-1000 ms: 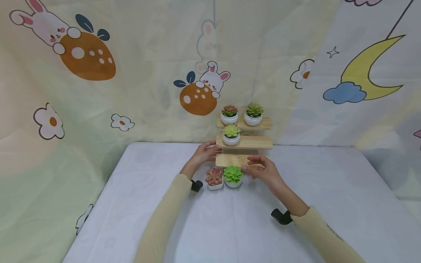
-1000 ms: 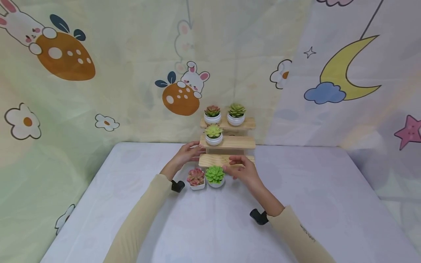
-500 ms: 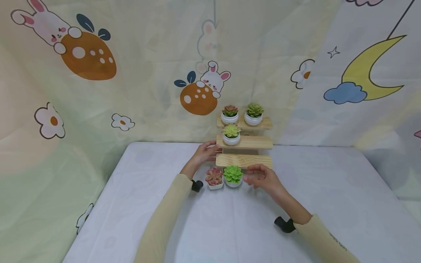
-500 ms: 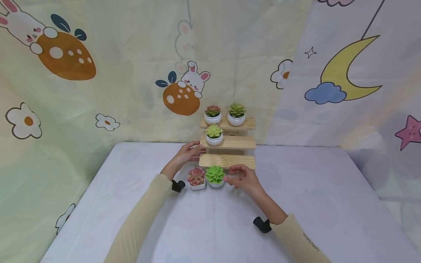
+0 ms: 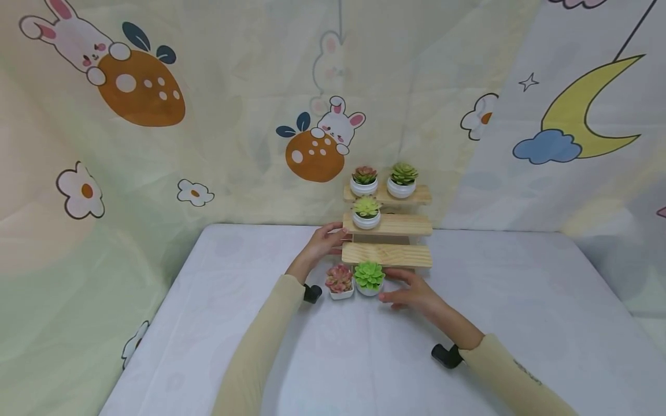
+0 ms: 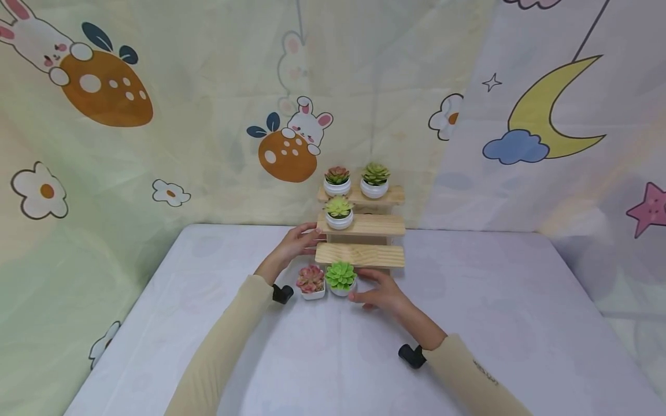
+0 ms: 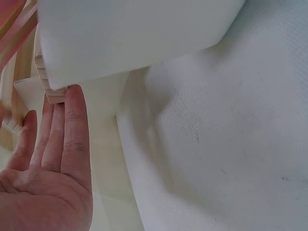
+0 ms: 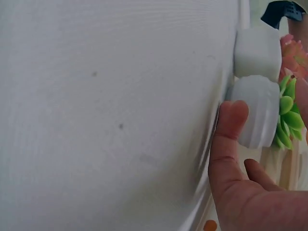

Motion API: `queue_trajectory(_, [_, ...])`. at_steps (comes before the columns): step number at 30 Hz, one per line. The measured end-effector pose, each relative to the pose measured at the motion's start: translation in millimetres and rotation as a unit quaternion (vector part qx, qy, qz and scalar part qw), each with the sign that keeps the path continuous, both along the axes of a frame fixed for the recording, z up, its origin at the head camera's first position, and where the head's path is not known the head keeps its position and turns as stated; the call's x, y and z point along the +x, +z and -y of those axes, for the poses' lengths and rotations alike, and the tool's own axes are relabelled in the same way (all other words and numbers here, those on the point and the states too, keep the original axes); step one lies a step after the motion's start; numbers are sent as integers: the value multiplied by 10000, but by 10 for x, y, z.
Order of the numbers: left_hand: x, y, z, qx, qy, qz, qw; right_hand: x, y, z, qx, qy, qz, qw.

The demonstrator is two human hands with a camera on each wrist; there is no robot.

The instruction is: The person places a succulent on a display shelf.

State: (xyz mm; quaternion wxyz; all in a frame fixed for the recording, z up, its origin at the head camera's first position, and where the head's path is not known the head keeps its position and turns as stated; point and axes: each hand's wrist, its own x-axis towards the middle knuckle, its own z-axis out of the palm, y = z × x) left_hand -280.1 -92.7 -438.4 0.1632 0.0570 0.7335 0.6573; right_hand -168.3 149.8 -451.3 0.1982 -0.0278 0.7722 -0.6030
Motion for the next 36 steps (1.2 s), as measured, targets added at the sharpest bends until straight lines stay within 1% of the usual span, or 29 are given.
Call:
queue_trajectory(6, [8,9,1,20,-60,-67,10000,-51,-48,78,-104,-75,227,9997])
queue_trajectory(12, [13,38,9,45,-97,-85,9999,-63,-37,165,210,-109,189,9995])
queue_trajectory(15, [7,46,10,35,-65,-59,10000,-66,-42,200,389,-196,48,9990])
queue_trajectory(21, [-7,25,-7,-24,-61,-46,10000,-67,-115,239,659,-401,-478,9959])
queue_trajectory(23, [-7,13,-12,-45,-51,-49,10000,-60,-131,252,717,-442,-589,9947])
queue_trajectory(26, [-8,-6,-16,-41,-6,-30,10000,-53,-141,270,780,-499,-650,9936])
queue_trajectory(30, [-6,-16,-20,-14,12,7,10000,-48,-141,275,779,-582,-604,9934])
queue_trajectory(32, [-2,-13,-17,-23,23,36,10000,-50,-140,270,741,-571,-569,9940])
queue_trajectory(36, [-2,-14,-1,-64,71,84,9999,-50,-140,258,740,-510,-636,9939])
